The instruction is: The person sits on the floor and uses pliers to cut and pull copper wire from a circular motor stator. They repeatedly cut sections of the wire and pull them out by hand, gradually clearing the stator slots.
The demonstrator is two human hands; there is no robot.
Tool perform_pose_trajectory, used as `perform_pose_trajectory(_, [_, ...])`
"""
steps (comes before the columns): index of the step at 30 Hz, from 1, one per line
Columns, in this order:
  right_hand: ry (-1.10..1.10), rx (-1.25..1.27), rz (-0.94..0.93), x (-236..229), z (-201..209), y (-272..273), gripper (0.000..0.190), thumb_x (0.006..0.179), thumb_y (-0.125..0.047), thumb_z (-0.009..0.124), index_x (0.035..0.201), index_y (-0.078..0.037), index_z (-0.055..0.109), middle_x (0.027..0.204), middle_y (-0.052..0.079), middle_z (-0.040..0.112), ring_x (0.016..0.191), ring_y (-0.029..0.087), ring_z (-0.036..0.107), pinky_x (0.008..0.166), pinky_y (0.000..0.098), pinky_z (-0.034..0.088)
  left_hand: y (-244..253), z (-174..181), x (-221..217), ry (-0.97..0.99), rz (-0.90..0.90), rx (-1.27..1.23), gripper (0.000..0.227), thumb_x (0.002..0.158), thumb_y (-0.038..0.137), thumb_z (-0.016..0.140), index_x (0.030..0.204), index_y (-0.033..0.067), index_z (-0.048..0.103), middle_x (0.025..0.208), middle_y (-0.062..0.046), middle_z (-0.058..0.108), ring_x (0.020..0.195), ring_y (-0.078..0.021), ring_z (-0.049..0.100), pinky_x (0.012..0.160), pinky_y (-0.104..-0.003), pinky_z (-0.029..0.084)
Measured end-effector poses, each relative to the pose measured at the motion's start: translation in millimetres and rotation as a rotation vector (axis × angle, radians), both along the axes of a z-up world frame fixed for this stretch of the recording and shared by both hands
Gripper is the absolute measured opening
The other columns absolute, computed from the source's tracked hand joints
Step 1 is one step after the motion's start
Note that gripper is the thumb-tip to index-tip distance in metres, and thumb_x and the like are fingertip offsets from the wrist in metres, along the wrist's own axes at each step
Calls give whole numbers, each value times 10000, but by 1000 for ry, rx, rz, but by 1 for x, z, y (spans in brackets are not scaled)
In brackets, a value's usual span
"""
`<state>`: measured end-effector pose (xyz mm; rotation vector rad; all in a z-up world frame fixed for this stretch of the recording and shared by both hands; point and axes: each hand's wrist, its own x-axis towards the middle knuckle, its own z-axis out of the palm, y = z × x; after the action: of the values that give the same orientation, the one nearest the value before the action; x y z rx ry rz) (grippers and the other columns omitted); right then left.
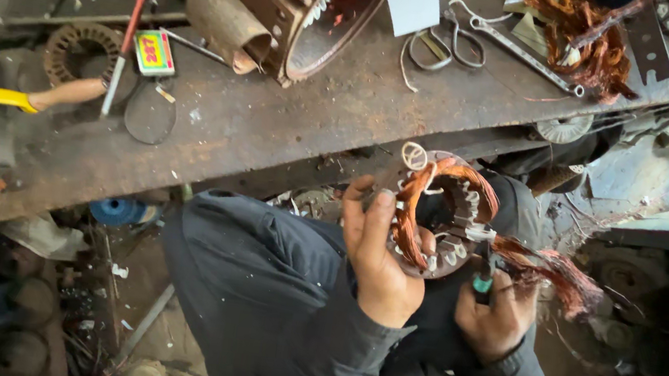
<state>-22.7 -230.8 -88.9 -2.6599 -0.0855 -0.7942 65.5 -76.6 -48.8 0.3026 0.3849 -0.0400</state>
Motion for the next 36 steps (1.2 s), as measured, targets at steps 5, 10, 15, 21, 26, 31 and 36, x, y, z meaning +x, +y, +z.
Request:
perform_pose_trajectory(5, [339,38,-72,-8,7,-31,507,680,-63,745,1167,36,651,1142,302,591,1006,481,588,873,506,495,-4,0,-4,-193,65,-10,461,991,155,606,1386,69,384,1227,-168,642,781,-189,644,568,-312,517])
perform_pose_trajectory(10, [382,11,-58,-18,8,-26,592,708,-104,720,1262,58,588,1203,310,591,1090,476,563,933,505,472,-9,1,-12,-262,71,-39,475,988,172,628,1373,48,378,1256,-190,629,804,-204,649,618,-324,534])
perform_pose_trajectory(15, [428,-38,-85,-17,20,-14,612,727,-105,707,1304,51,575,1208,301,584,1164,499,540,1021,539,433,-7,5,-15,-261,59,10,486,984,180,627,1379,69,366,1275,-190,615,829,-198,646,612,-319,528])
perform_pose_trajectory(21, [262,-276,10,0,41,-20,621,704,-56,659,1301,82,557,1352,376,523,1248,558,491,1089,612,372,-9,7,-13,-217,0,-12,398,986,188,558,1327,107,368,1286,-192,637,947,-211,691,547,-315,532])
perform_pose_trajectory(26, [376,-138,-31,-6,27,-35,370,722,-39,654,1087,23,632,1120,283,607,1053,475,586,931,508,497,-19,-2,-17,-210,33,-45,383,1048,183,579,1374,94,399,1248,-167,627,787,-192,624,570,-315,531])
perform_pose_trajectory(31, [636,85,-142,-6,38,-41,368,712,-61,695,1075,-4,709,890,227,636,828,380,651,764,437,521,-10,-10,-11,-281,-107,-20,498,1064,338,617,1418,36,437,1299,-137,602,1177,-179,628,1051,-339,504])
perform_pose_trajectory(36, [588,393,432,-5,91,-50,454,692,-14,627,1136,83,627,1133,254,670,1101,365,646,943,431,470,48,-28,23,-619,-390,371,720,990,548,721,1434,8,545,1057,-146,605,1014,-242,603,1035,-403,481])
